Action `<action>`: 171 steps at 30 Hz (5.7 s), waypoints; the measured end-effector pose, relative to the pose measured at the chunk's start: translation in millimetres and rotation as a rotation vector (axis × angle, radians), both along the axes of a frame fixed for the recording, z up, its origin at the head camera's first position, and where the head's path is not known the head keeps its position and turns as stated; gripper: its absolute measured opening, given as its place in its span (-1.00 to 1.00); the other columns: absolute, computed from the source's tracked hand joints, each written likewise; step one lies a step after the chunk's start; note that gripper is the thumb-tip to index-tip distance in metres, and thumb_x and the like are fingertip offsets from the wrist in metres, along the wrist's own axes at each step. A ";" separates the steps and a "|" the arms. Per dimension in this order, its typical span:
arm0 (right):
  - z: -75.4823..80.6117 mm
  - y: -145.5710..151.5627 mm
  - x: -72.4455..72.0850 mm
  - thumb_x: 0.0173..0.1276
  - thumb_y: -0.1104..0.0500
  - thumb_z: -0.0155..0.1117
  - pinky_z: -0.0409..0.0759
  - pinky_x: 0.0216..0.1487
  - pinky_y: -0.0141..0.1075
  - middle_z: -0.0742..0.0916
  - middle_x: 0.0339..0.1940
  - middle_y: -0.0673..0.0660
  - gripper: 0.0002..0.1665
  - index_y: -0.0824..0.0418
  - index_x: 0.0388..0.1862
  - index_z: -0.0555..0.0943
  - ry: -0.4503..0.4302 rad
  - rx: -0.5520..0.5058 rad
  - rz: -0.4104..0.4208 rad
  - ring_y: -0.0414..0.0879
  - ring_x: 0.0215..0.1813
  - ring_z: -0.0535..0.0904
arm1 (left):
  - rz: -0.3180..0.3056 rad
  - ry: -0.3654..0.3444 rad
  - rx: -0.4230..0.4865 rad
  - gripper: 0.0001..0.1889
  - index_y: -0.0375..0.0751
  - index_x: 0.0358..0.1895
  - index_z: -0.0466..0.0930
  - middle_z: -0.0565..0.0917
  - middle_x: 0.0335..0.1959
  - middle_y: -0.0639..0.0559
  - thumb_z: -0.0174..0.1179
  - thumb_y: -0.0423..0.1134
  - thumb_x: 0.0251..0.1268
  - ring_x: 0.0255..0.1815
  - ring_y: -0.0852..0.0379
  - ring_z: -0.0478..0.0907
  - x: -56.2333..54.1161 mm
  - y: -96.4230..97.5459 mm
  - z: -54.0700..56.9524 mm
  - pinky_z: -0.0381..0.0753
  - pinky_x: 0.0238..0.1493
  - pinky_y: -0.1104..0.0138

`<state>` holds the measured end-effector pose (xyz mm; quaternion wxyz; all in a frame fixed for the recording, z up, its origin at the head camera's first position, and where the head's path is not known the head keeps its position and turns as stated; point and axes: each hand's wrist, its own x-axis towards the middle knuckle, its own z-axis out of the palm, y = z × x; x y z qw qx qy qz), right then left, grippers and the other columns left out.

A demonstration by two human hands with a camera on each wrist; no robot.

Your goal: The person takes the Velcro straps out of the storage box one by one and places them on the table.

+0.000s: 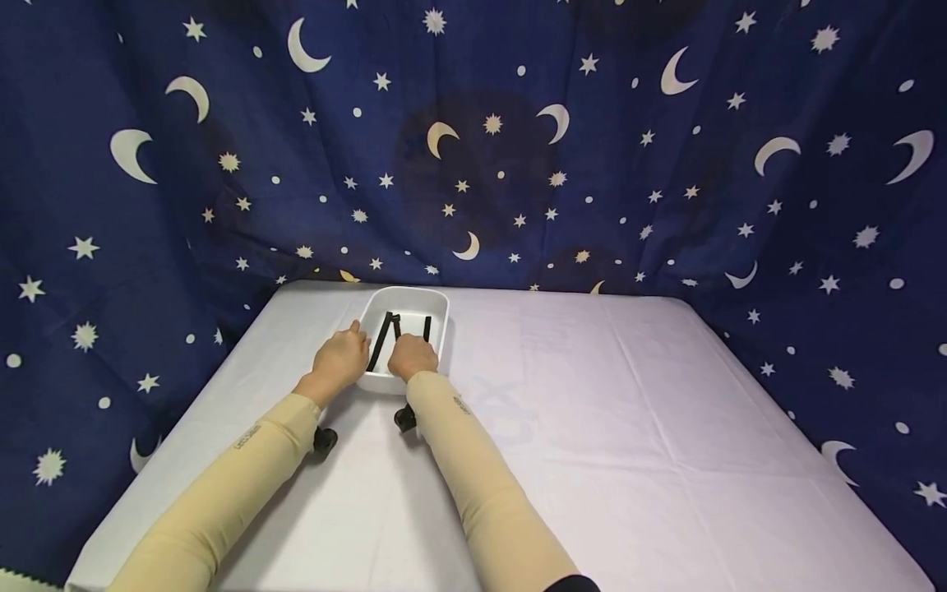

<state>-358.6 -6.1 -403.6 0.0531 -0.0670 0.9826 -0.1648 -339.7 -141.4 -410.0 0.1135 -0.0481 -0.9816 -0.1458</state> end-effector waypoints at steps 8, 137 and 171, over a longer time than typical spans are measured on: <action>-2.8 -0.3 -4.6 0.36 0.23 0.20 0.71 -0.15 -0.14 0.77 -0.20 0.17 -0.85 0.25 -0.24 0.69 0.022 -0.021 -0.006 -0.02 -0.27 0.65 | 0.005 0.000 0.003 -0.62 -0.43 0.05 0.66 0.43 0.43 -0.31 -0.05 -0.20 0.56 0.05 -0.35 0.67 -1.9 -0.7 -1.4 0.71 -0.08 -0.11; -24.1 130.7 -16.7 0.25 0.15 0.45 0.59 -0.16 -0.23 0.76 -0.22 0.27 -0.67 0.40 -0.16 0.66 -0.009 -0.253 -0.299 -0.05 -0.32 0.53 | 0.004 -0.041 0.015 -0.60 -0.39 0.10 0.66 0.36 0.48 -0.29 -0.09 -0.19 0.57 0.11 -0.35 0.65 -4.7 -2.3 -4.9 0.73 -0.15 -0.12; -16.3 126.0 -19.2 0.29 0.25 0.41 0.55 -0.56 -0.43 0.69 -0.69 0.08 -0.76 0.32 -0.56 0.67 0.042 -0.571 -0.256 -0.15 -0.61 0.62 | 0.010 -0.025 0.032 -0.61 -0.36 0.07 0.68 0.38 0.47 -0.29 -0.09 -0.19 0.56 0.10 -0.35 0.65 -4.7 -2.1 -3.7 0.72 -0.11 -0.13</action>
